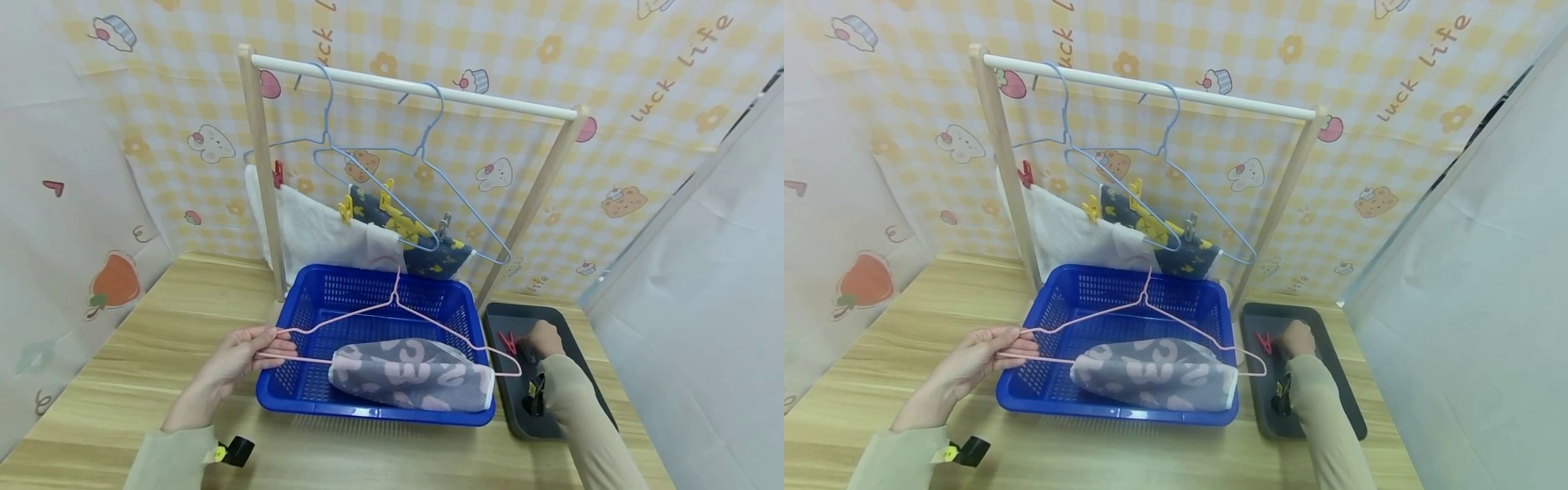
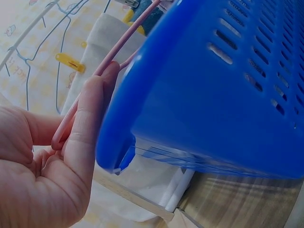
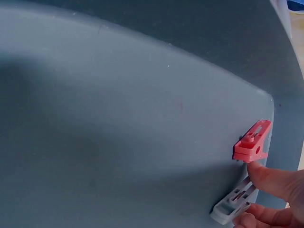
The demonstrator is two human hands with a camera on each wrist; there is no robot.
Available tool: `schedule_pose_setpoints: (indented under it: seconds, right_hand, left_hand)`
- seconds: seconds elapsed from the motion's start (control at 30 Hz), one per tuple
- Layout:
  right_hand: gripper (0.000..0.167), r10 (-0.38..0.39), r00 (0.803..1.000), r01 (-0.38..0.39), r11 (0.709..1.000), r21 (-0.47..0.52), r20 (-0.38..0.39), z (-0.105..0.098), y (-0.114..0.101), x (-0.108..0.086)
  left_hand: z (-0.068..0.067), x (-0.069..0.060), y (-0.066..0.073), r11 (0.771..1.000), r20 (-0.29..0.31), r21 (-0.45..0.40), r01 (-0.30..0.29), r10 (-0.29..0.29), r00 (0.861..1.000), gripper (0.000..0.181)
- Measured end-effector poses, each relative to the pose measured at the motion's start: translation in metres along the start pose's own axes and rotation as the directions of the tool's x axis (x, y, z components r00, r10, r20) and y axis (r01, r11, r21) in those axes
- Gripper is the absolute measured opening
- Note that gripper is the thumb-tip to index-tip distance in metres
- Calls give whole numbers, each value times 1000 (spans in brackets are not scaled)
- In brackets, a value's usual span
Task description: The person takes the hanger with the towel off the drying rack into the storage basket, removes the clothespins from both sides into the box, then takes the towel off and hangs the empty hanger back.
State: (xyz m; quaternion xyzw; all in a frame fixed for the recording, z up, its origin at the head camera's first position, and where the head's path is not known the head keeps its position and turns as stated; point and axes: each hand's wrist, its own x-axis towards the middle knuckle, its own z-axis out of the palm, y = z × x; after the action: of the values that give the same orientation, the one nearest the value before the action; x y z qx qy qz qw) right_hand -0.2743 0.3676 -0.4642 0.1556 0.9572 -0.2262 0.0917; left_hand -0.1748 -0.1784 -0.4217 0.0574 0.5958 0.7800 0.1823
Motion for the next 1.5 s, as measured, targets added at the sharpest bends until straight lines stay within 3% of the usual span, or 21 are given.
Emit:
schedule_pose_setpoints:
  seconds: [0.33, 0.57, 0.73, 0.87, 1.1, 1.23, 1.37, 1.5]
  right_hand:
    - [31, -17, 1000, 17, 998, -66, 6, -1, -2, -4]
    - [28, -44, 999, 43, 998, -37, -21, -8, -5, -12]
    - [21, -142, 985, 140, 990, -30, -93, -20, -14, -28]
    - [19, -202, 976, 208, 976, 71, -77, -23, -22, -53]
    - [18, -268, 962, 271, 929, 252, -48, -20, -36, -100]
    - [19, -300, 954, 279, 876, 395, -8, -15, -44, -121]
    - [24, -351, 935, 270, 803, 532, 54, -12, -51, -134]
    - [29, -373, 925, 267, 773, 576, 72, -11, -60, -141]
  left_hand:
    - [3, 1, -1, 999, 5, -33, 3, -3, 1000, 24]
    - [4, 2, -1, 1000, -8, -15, 2, -2, 1000, 24]
    - [4, 2, -2, 1000, -32, -2, 1, -1, 999, 24]
    - [4, 2, -2, 1000, -62, 24, -12, 14, 998, 26]
    - [6, 2, 0, 998, -110, 49, -27, 33, 993, 27]
    - [9, 2, 0, 999, -119, 20, -43, 45, 992, 26]
    - [13, 3, 1, 998, -128, -9, -70, 68, 989, 27]
    - [16, 4, 2, 997, -165, 18, -70, 72, 984, 29]
